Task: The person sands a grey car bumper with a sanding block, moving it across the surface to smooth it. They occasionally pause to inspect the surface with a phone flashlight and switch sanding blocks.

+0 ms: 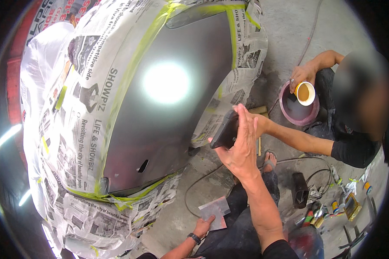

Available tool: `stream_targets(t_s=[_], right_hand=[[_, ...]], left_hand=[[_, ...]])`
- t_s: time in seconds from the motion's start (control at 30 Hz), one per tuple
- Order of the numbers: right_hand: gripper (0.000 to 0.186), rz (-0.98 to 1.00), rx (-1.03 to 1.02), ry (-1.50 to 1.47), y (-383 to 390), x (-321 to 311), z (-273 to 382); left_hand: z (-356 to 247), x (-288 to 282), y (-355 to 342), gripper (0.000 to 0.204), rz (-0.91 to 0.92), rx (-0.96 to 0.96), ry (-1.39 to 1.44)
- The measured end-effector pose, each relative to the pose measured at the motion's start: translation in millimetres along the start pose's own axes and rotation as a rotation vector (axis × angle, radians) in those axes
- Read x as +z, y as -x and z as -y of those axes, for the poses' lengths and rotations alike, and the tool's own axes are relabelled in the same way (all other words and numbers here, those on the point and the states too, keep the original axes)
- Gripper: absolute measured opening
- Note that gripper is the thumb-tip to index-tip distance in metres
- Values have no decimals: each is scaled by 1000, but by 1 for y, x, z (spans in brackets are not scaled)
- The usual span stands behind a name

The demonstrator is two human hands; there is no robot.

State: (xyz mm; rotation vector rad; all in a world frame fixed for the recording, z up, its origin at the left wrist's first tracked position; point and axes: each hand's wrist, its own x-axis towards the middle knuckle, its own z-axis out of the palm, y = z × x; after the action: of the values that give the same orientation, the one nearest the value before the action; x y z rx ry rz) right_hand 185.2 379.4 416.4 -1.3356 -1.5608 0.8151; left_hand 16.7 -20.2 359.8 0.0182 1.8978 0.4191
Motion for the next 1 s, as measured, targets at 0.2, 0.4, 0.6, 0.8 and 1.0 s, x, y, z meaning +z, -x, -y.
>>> stream_targets(t_s=[0.2,0.4,0.6,0.8,1.0], right_hand=[[100,-112,3,-106,-47,-20,-8],[90,-262,155,-329,-101,-26,-42],[62,-168,478,-773,-127,-35,-51],[53,-60,653,-880,-118,-29,-72],[51,-47,564,-727,-75,10,-95]], left_hand=[[-26,26,12,30,-13,-61,-7],[-31,25,6,31,-55,-49,-54],[-48,39,10,32,-52,-79,-87],[-66,59,16,34,-37,-91,-144],[-50,54,8,36,-37,-75,-157]])
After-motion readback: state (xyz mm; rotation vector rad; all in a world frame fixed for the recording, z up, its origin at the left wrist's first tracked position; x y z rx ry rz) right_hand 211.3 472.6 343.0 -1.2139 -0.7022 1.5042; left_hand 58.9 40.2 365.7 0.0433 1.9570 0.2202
